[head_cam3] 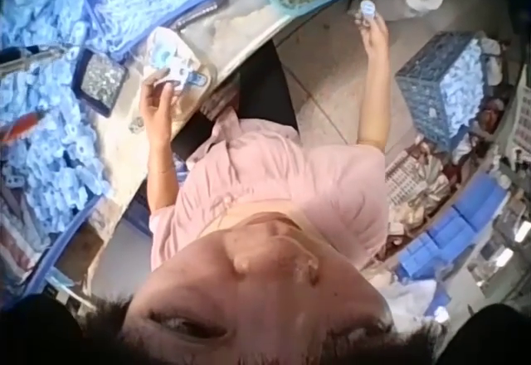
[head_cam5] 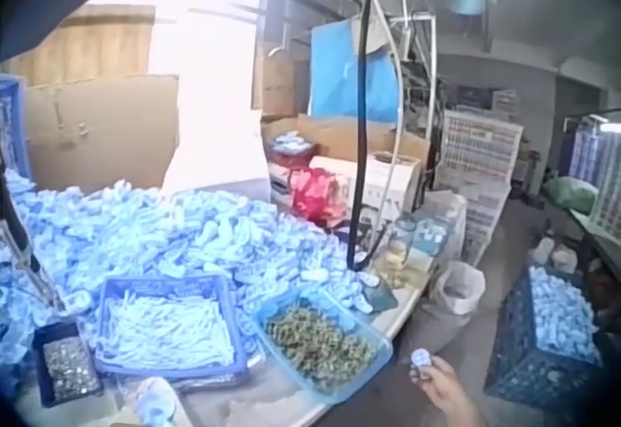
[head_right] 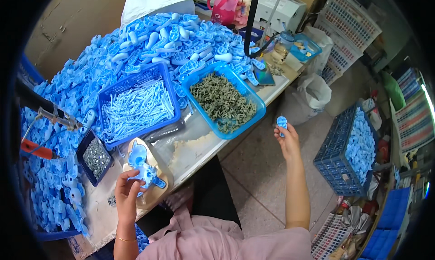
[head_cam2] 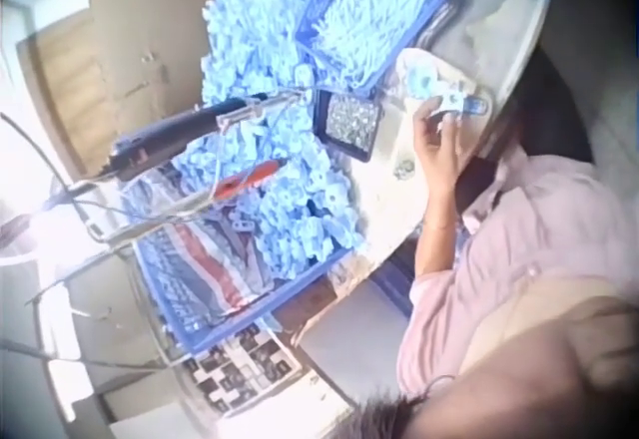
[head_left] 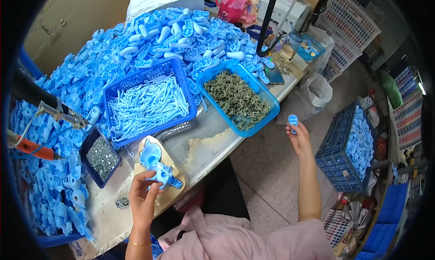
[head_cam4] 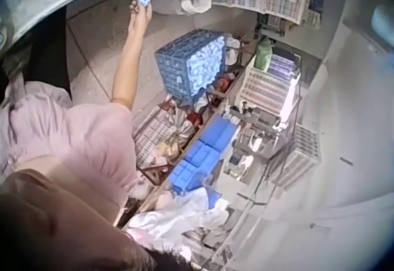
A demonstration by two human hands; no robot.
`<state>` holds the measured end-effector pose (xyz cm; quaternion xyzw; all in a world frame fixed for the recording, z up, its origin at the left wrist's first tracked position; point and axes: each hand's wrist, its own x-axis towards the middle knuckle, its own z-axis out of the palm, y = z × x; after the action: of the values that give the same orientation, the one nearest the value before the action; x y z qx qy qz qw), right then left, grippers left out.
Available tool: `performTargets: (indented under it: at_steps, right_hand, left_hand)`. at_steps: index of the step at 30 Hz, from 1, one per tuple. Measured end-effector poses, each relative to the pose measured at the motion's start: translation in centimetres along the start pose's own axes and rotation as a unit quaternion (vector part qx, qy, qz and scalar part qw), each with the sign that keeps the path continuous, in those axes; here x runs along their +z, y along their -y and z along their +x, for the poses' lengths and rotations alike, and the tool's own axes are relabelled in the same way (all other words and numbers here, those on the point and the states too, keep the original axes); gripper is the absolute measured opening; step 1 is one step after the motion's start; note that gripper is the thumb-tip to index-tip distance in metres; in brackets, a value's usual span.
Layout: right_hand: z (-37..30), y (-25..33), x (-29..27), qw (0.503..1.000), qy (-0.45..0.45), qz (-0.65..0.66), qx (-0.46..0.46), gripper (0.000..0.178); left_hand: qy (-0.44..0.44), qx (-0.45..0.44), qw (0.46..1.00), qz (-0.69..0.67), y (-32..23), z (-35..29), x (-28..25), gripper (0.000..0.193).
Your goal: Assembling small blue plastic toy parts using an electric screwdriver and a press tool at a factory workbench.
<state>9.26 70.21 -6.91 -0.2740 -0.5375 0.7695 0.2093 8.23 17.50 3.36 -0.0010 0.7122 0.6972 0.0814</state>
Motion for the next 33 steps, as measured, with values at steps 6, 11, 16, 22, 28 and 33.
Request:
performTargets:
  at_steps: [6,11,16,22,28,33]
  right_hand:
    - [18.6,7.8,-4.2,0.999,-0.012,0.033,-0.024,0.024]
    - [26.3,19.5,2.8,0.965,-0.202,-0.029,-0.163,0.045]
    - [25.8,13.0,4.8,0.959,-0.171,-0.148,-0.172,0.042]
    - [15.6,6.1,6.7,0.964,-0.070,-0.148,-0.211,0.034]
    - [-3.1,5.0,14.5,0.942,0.016,-0.224,-0.249,0.022]
    - [-10.6,2.3,20.2,0.902,0.178,-0.236,-0.315,0.017]
  left_hand:
    - [-0.032,0.001,0.999,0.007,-0.3,-0.1,0.3,0.026]
    - [-0.028,0.002,1.000,-0.014,-0.5,-0.9,1.0,0.022]
    - [-0.044,-0.008,0.999,-0.012,0.2,-2.3,-0.8,0.014]
    - [-0.027,0.024,0.994,0.099,1.7,-4.0,-5.5,0.012]
    - [-0.093,0.151,0.953,0.247,1.1,-4.0,-8.2,0.014]
    - [-0.245,0.211,0.838,0.439,2.4,-5.2,-16.4,0.016]
